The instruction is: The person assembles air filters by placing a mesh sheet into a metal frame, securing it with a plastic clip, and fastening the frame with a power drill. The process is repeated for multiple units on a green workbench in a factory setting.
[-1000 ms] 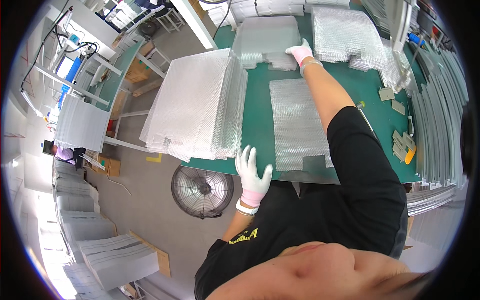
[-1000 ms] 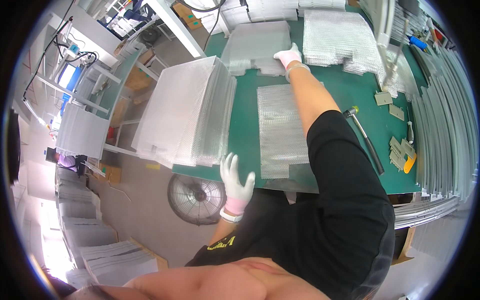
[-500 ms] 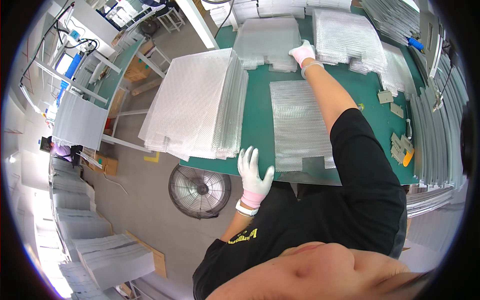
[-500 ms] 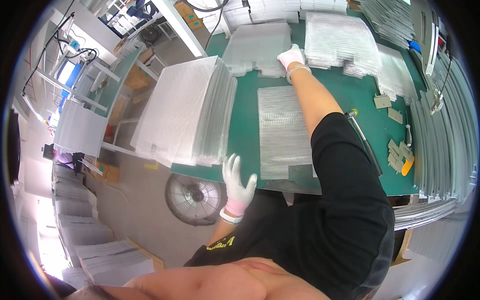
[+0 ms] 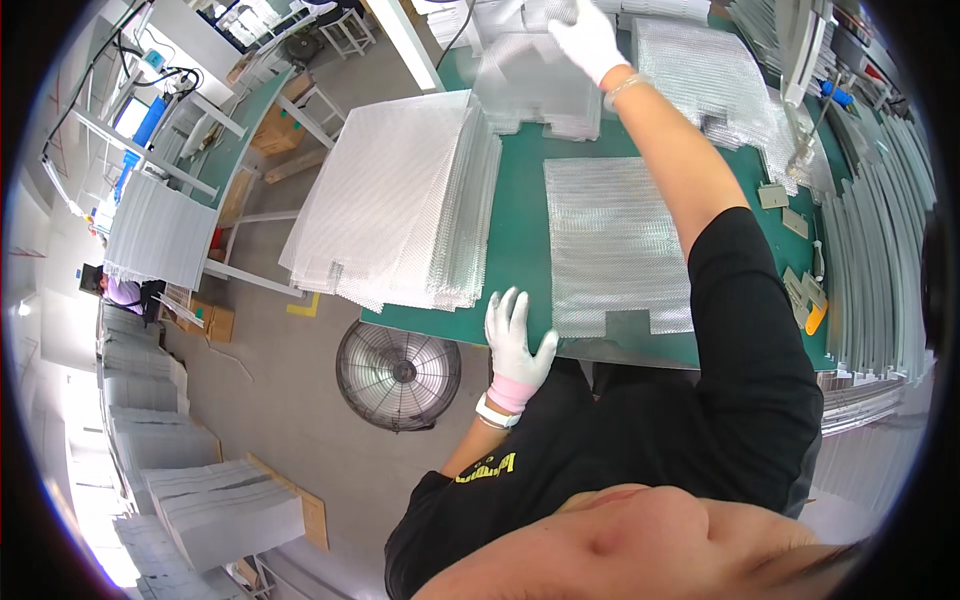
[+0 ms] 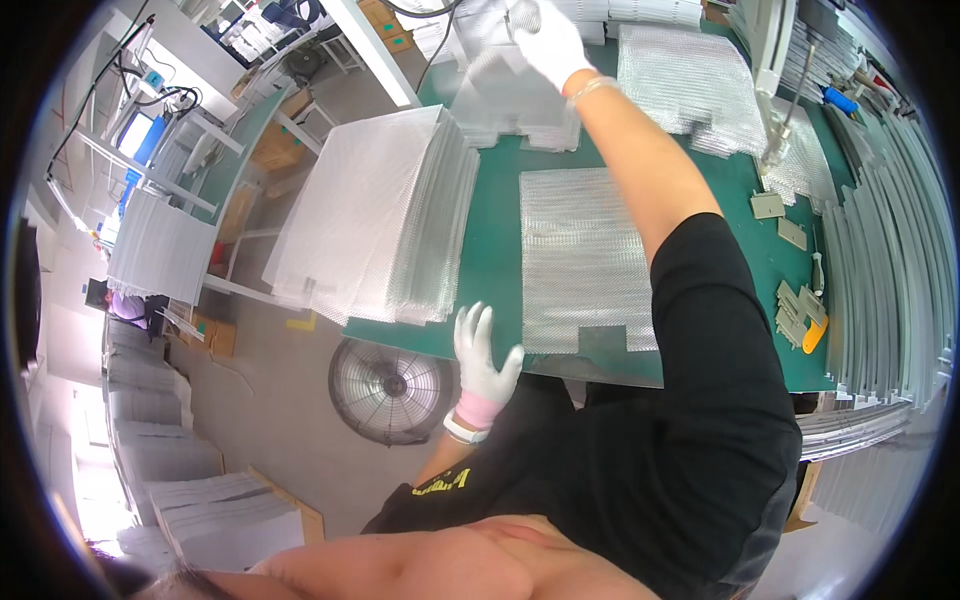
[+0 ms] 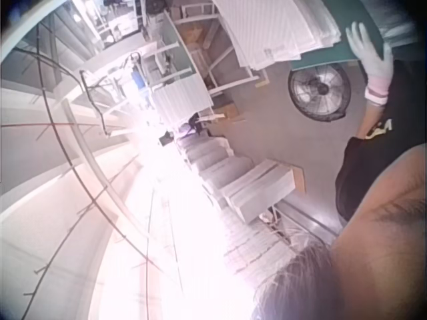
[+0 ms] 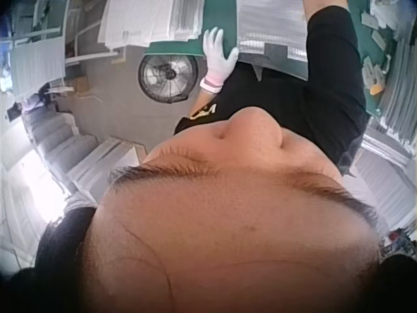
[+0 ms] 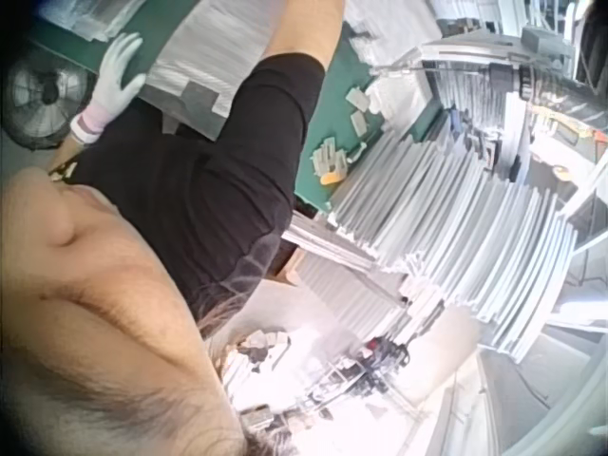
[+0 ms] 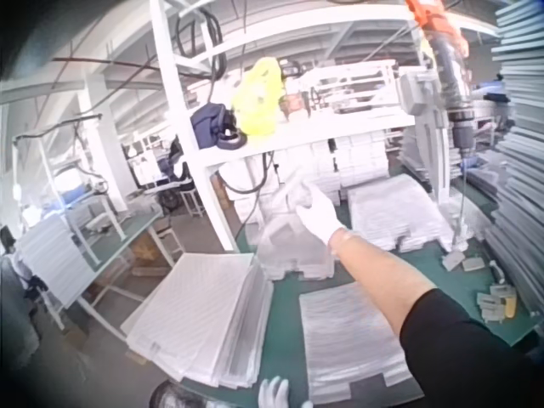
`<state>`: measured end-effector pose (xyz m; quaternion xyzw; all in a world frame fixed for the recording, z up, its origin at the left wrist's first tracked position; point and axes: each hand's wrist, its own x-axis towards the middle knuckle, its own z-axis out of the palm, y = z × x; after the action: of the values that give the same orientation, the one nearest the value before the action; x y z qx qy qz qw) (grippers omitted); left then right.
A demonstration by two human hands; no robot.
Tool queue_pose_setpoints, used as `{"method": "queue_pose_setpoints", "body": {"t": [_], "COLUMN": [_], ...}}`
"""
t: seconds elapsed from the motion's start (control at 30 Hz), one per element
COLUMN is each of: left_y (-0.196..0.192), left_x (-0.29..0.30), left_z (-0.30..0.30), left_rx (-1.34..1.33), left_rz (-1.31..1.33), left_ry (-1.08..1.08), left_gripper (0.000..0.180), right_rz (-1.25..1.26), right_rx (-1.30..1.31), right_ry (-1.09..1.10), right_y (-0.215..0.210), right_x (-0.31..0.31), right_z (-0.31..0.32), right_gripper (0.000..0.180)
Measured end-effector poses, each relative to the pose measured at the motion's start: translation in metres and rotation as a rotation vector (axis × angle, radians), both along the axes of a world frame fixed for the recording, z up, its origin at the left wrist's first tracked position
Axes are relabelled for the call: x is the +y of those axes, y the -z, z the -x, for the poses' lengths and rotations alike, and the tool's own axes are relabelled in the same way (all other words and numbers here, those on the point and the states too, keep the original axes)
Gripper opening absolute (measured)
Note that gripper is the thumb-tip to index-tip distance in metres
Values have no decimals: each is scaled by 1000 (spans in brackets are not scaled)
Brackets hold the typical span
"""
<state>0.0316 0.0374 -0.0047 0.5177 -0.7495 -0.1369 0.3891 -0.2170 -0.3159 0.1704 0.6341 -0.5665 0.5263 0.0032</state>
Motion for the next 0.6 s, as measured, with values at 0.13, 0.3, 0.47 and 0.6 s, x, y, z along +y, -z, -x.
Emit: {"method": "queue_pose_setpoints", "body": {"t": [0.13,0.3,0.47,0.6], "left_y": [1,-12,-33,-85], "left_x": [-8,-13,-40,-33], "left_z": [1,-4,0,20], "left_rx": [41,299,1055,1125], "left_rz": [21,7,-314,-557], "left_ry": [35,153,423,355], "left_gripper": [71,68,108,88], "right_rz": [172,204,30,-148], "right_rx": [-573,-674,-666,-562], "right_ry": [-468,-572,-363,-142], "right_y": [-11,-32,18,76], "right_x": [-16,100,259,364], "right_z": [56,54,65,56], "right_gripper": [79,79,79,84]}}
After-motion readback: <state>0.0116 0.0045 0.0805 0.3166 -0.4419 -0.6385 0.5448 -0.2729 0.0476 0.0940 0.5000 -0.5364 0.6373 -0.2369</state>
